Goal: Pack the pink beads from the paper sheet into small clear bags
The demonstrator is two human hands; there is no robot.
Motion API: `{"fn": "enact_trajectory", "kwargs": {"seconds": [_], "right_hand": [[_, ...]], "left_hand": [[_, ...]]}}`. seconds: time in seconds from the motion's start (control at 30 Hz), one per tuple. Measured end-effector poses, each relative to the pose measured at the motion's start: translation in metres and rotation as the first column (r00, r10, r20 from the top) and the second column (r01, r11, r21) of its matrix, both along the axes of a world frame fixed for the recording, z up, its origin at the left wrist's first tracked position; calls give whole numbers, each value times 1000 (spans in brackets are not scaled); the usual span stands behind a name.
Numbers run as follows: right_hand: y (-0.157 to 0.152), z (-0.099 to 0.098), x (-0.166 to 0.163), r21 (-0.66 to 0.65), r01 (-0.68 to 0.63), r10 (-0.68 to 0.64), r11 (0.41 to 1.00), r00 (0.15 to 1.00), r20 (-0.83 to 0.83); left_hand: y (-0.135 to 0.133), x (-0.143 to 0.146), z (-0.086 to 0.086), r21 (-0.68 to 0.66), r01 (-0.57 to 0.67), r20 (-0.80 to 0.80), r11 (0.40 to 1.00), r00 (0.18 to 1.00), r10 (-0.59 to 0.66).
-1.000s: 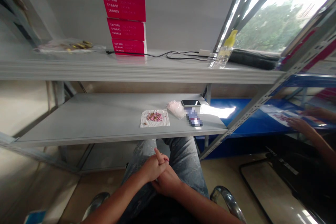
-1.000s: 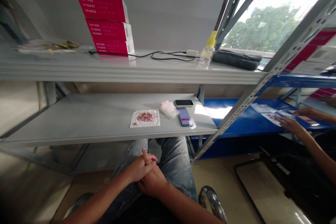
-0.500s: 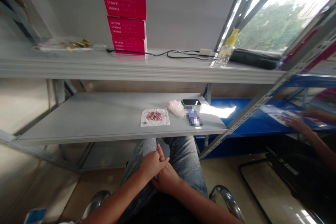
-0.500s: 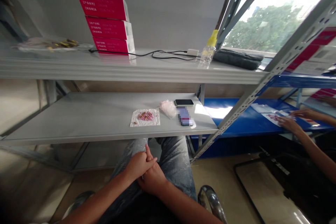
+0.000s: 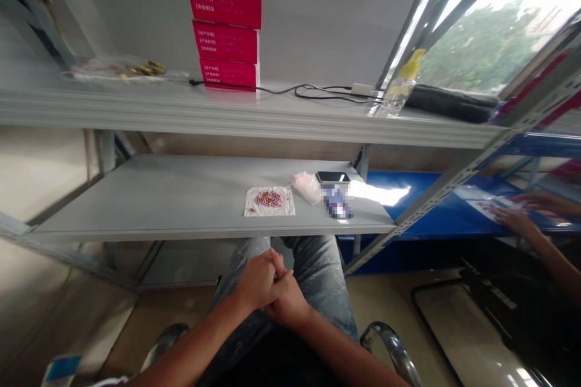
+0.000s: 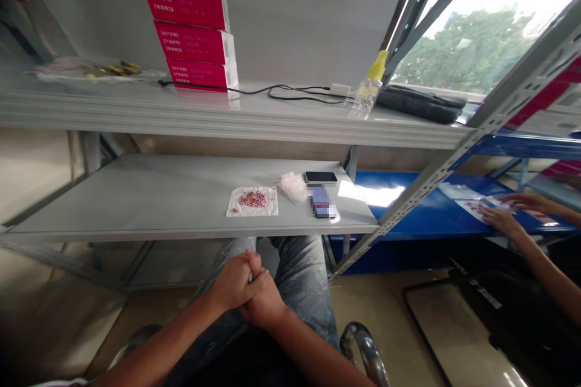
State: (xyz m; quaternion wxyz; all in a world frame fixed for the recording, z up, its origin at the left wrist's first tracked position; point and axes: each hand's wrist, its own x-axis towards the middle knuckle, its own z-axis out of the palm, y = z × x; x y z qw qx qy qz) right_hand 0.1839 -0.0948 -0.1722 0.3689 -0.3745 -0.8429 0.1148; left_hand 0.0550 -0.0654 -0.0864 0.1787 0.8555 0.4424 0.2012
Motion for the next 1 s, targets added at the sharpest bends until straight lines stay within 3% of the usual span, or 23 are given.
{"fn": "enact_trajectory", "kwargs": {"seconds": [0.17,0.4,0.53,0.67,0.77,0.87,1.0], "right_hand": [[-4,18,-1,-4,-27,27,1000,999,-21],[-19,70,-2,3,-155,153,988,972,-178],[-20,95,-4,-24,-216,206,976,956,-208],[-19,110,-8,-143,-284,246,948,940,-236],[-12,114,-7,-264,-348,242,900,900,-364],[2,114,-1,-419,-433,130,798,803,-581],[19,112,6,-520,-521,6,677,710,-704]], "left_hand": [[4,-5,2,-46,48,85,998,995,-44],[6,-15,9,-163,196,275,967,950,-146],[5,-16,11,-222,144,384,964,922,-49],[4,-19,4,-223,62,452,973,891,47],[8,-19,0,-277,36,513,960,851,116],[16,-17,1,-376,39,547,926,816,188],[26,-12,8,-395,88,555,915,816,161]]}}
